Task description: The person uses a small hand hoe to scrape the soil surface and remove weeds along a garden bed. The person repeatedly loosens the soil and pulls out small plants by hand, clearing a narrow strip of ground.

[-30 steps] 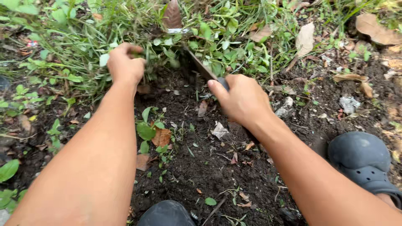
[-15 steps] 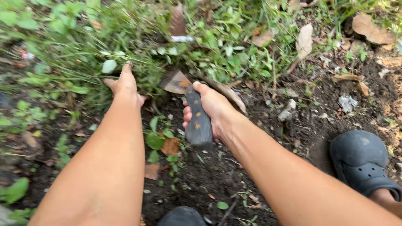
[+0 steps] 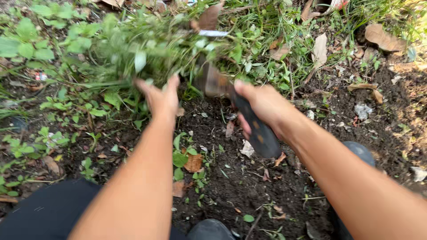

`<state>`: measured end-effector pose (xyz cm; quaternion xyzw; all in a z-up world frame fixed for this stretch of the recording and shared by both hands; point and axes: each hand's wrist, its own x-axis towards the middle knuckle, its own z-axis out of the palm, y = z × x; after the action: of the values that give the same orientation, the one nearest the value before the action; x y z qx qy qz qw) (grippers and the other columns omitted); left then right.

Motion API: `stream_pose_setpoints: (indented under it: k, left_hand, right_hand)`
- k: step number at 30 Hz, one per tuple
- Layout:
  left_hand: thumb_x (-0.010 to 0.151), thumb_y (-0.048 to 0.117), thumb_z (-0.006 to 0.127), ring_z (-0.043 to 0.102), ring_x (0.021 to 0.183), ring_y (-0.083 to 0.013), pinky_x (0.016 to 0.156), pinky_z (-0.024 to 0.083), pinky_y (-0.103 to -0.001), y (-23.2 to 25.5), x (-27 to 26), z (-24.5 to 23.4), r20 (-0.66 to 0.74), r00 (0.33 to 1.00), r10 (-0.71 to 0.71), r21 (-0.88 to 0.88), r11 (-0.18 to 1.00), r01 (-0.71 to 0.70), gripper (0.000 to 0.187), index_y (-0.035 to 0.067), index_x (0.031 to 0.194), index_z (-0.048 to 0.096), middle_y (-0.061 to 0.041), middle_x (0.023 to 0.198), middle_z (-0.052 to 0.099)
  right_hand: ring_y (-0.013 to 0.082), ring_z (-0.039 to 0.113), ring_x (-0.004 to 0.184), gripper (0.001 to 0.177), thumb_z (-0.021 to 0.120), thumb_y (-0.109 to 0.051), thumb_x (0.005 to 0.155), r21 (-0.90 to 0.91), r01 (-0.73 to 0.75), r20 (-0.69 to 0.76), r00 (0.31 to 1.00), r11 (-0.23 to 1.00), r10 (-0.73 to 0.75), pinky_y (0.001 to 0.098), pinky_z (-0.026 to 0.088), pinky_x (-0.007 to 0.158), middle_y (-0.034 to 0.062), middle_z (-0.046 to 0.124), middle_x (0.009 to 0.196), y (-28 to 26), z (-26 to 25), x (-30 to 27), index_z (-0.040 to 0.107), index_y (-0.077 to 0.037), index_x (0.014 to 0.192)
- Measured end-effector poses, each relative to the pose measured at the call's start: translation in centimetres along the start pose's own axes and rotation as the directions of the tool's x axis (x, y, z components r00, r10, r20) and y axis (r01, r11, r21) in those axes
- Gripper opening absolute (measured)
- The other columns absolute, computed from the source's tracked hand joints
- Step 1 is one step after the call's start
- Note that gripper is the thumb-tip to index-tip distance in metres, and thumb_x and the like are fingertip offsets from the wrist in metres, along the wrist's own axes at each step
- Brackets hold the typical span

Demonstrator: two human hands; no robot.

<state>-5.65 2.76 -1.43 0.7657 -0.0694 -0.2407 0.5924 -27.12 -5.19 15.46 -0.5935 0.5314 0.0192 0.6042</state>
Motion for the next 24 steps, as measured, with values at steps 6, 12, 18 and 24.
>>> stream_pose_setpoints:
  k: [6,12,18,24]
  left_hand:
    - [0.084,0.078,0.064,-0.006,0.149,-0.0576,0.111,0.013,-0.078,-5.3,-16.4,2.0,0.0,0.902,-0.432,0.641,0.693,0.331,0.113,0.03,0.162,-0.003,-0.026,0.168,-0.013]
    - [0.088,0.058,0.068,0.04,0.137,-0.0429,0.104,0.049,-0.053,-9.1,-22.3,6.5,-0.007,0.996,-0.084,0.894,0.446,0.044,0.072,0.016,0.143,0.049,-0.017,0.155,0.036]
    - [0.106,0.047,0.056,0.07,0.102,-0.0414,0.087,0.055,-0.053,-12.1,-18.5,2.7,-0.052,0.999,-0.012,0.82,0.571,0.05,0.042,0.007,0.109,0.068,-0.021,0.109,0.072]
    - [0.097,0.04,0.061,0.069,0.094,-0.0469,0.084,0.054,-0.055,-13.5,-20.3,3.0,-0.253,0.966,-0.055,0.707,0.671,0.223,0.04,0.003,0.095,0.076,-0.027,0.098,0.072]
  right_hand:
    - [0.0233,0.055,0.039,0.056,0.052,-0.046,0.097,-0.185,-0.16,0.028,0.985,0.97,0.168,0.041,0.051,0.043,0.0118,0.059,0.052,3.3,-2.0,-3.9,0.06,0.001,0.069]
    - [0.0191,0.055,0.04,0.056,0.055,-0.048,0.099,-0.177,-0.108,0.142,0.981,0.978,0.134,0.0372,0.05,0.042,0.0098,0.059,0.055,6.5,-5.5,-2.2,0.06,0.0,0.07]
    - [0.0194,0.055,0.041,0.051,0.054,-0.046,0.099,-0.138,-0.137,0.129,0.98,0.981,0.155,0.0397,0.053,0.041,0.0091,0.058,0.058,7.6,-7.1,-1.3,0.056,0.001,0.08]
    - [0.0187,0.055,0.04,0.046,0.056,-0.044,0.097,-0.178,-0.089,0.214,0.968,0.98,0.127,0.0384,0.051,0.041,0.0097,0.059,0.058,7.8,-8.7,-1.5,0.063,0.0,0.083]
